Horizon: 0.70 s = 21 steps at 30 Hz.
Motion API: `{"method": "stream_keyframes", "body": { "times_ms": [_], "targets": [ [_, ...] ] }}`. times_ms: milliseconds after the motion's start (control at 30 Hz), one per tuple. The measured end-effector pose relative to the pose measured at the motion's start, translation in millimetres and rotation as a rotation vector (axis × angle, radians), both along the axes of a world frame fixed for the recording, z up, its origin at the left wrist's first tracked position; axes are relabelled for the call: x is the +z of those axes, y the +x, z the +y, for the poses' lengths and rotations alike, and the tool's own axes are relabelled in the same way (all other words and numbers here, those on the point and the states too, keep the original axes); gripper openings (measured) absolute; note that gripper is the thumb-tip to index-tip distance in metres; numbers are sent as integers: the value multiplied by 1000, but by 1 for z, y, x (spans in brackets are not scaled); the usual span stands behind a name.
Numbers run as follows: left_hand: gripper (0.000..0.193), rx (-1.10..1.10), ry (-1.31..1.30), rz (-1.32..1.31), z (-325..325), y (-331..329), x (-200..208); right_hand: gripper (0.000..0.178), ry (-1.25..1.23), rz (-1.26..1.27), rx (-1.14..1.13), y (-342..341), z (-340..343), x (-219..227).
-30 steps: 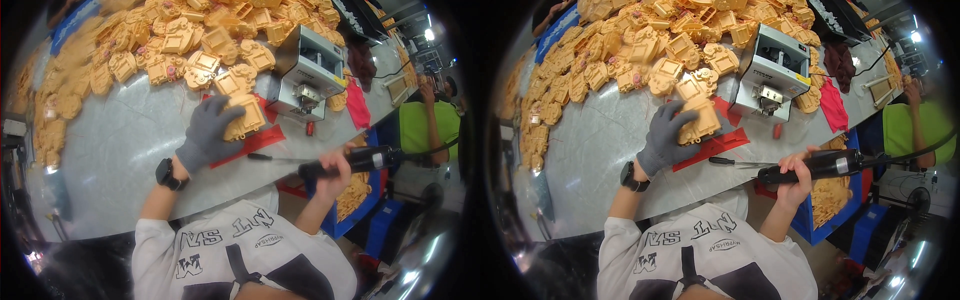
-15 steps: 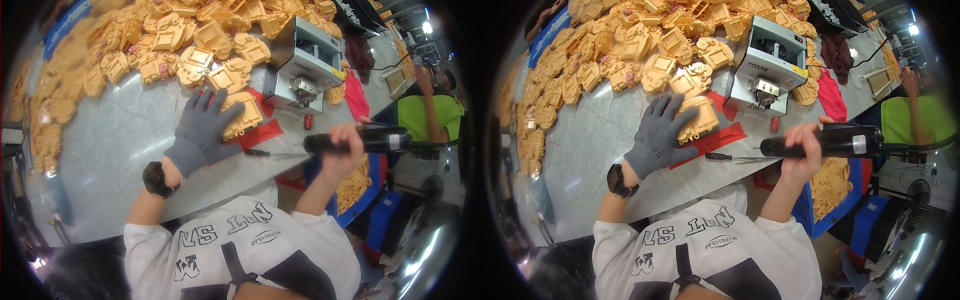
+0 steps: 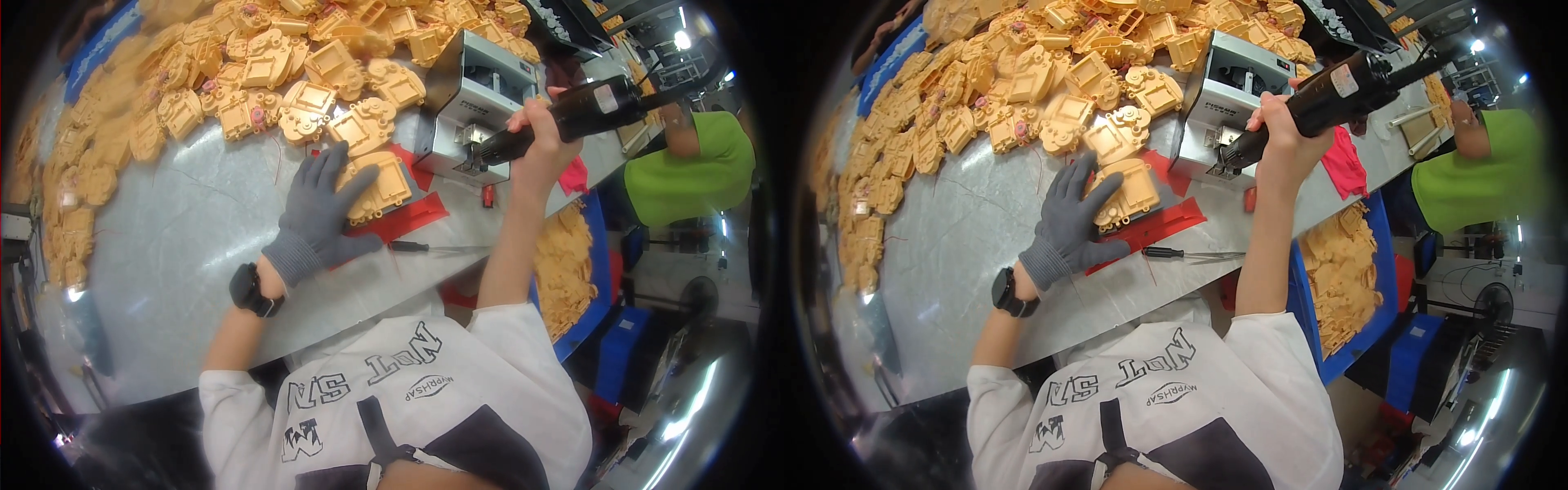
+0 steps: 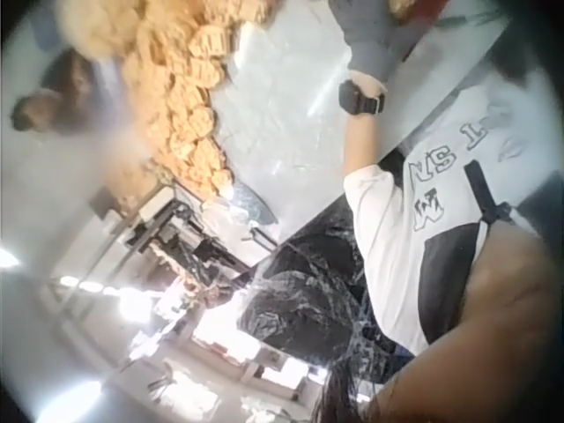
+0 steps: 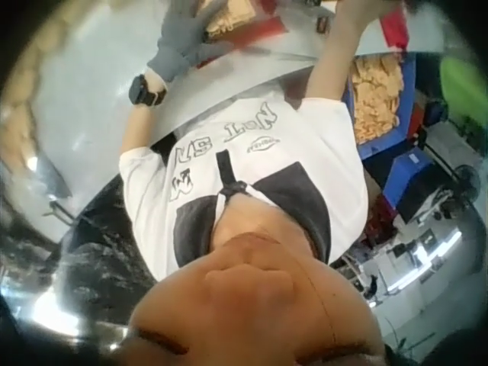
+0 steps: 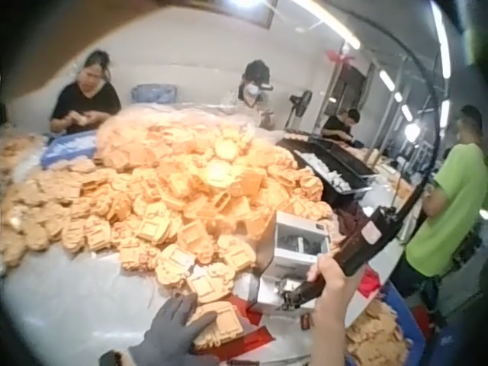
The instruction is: The person picks up plastic toy casings from a pile, positions each casing onto a fixture on the table, drives screws into the casing using an electric screwdriver, and sets the assembled pieces aside.
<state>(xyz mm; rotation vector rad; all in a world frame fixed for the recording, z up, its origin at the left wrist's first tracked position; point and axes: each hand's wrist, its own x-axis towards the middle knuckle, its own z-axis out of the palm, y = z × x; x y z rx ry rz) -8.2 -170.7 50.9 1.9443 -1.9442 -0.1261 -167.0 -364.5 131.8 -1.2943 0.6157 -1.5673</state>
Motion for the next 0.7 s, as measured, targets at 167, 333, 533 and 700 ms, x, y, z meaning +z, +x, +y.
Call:
{"method": "stream_keyframes", "body": {
  "times_ms": [167, 333, 533, 700],
  "targets": [
    [74, 169, -327, 486, 22, -22, -29, 43, 48, 21, 215, -23, 44, -5],
    [64, 176, -428, 499, 21, -20, -37, 46, -103, 46, 141, -3, 59, 13],
    [60, 144, -433, 525, 21, -19, -35, 28, -115, 59, -22, 3, 1, 8],
    [60, 138, -450, 534, 22, -14, -37, 26, -79, 144, 31, 14, 5, -2]
  ]
}}
